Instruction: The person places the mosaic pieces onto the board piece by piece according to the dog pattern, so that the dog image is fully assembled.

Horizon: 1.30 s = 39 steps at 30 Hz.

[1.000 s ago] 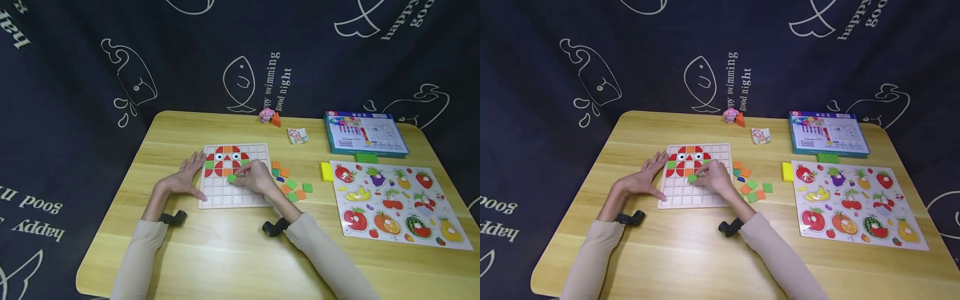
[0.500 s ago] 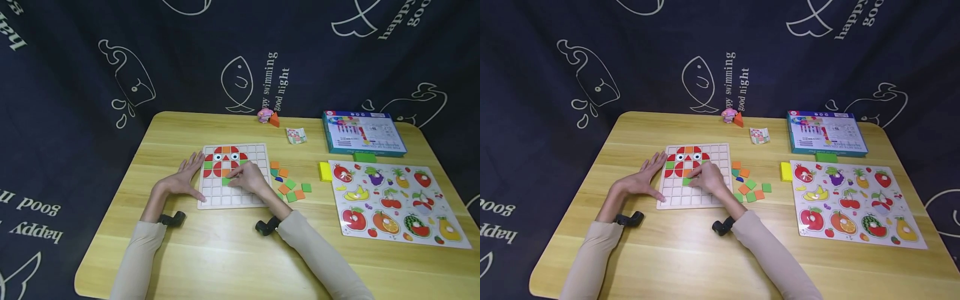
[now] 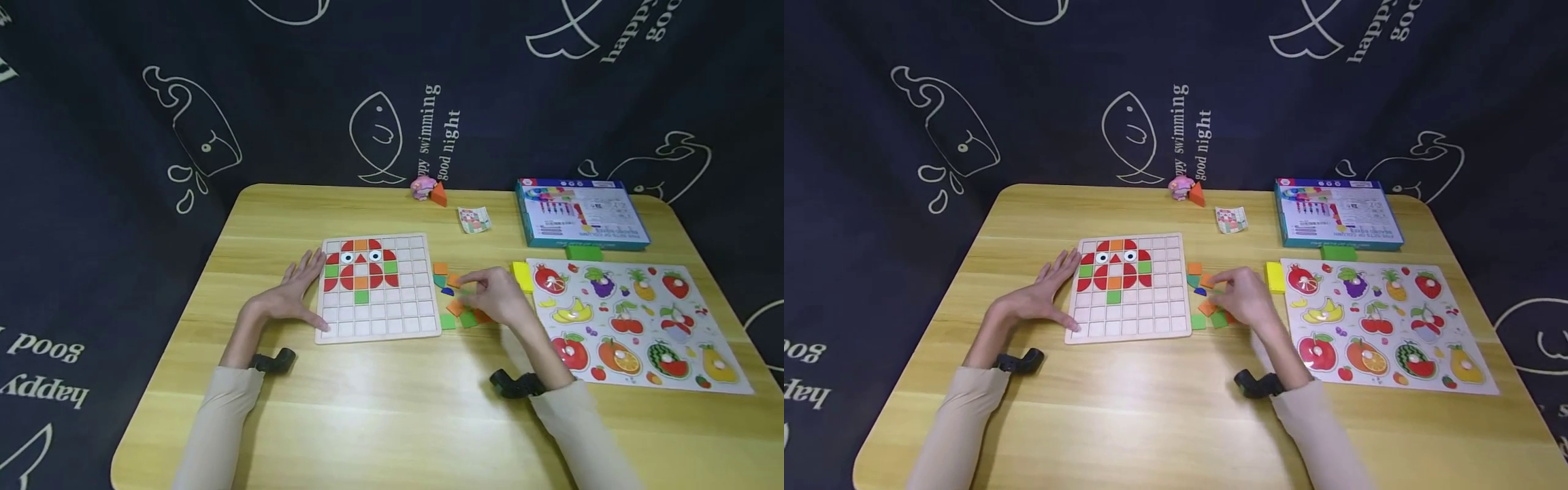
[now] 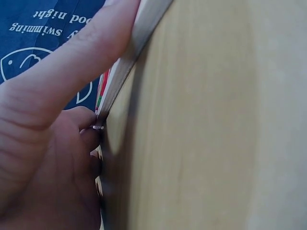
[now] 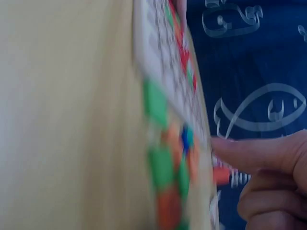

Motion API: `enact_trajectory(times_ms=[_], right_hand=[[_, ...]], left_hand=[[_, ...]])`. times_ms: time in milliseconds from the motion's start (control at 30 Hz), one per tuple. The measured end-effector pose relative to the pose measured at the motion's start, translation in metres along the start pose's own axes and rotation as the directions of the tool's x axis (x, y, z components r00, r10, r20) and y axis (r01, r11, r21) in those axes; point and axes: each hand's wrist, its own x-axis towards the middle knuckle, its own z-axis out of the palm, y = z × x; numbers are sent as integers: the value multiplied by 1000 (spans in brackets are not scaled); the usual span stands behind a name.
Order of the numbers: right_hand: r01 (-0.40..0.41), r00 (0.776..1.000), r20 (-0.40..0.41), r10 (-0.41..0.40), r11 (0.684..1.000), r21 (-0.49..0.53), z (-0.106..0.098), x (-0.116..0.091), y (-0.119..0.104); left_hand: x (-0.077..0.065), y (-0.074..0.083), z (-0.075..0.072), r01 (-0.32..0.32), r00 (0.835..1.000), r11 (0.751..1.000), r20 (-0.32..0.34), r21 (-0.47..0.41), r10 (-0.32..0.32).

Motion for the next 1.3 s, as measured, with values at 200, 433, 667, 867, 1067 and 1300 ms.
enact_trajectory(times_ms=[200,433,667,867,1067,1300], right_hand=[[-74,997,38,74,997,5,-5,-2,25],[-13,999,47,11,999,48,-1,8,26],[-41,999,26,39,996,80,-3,8,29],[-64,998,24,64,998,7,-7,9,28],[73,996,56,-75,996,42,-6,5,4],[216,963,140,-230,970,109,56,25,-59]], left_hand=[[-4,-3,-3,10,1000,1000,-11,10,-10],[2,-5,-5,7,1000,999,-22,46,-6],[4,-3,-9,25,1000,998,-15,66,-24],[10,2,-11,49,999,995,-1,87,-49],[15,4,-10,44,999,995,10,88,-45],[16,3,-11,43,999,995,9,93,-44]])
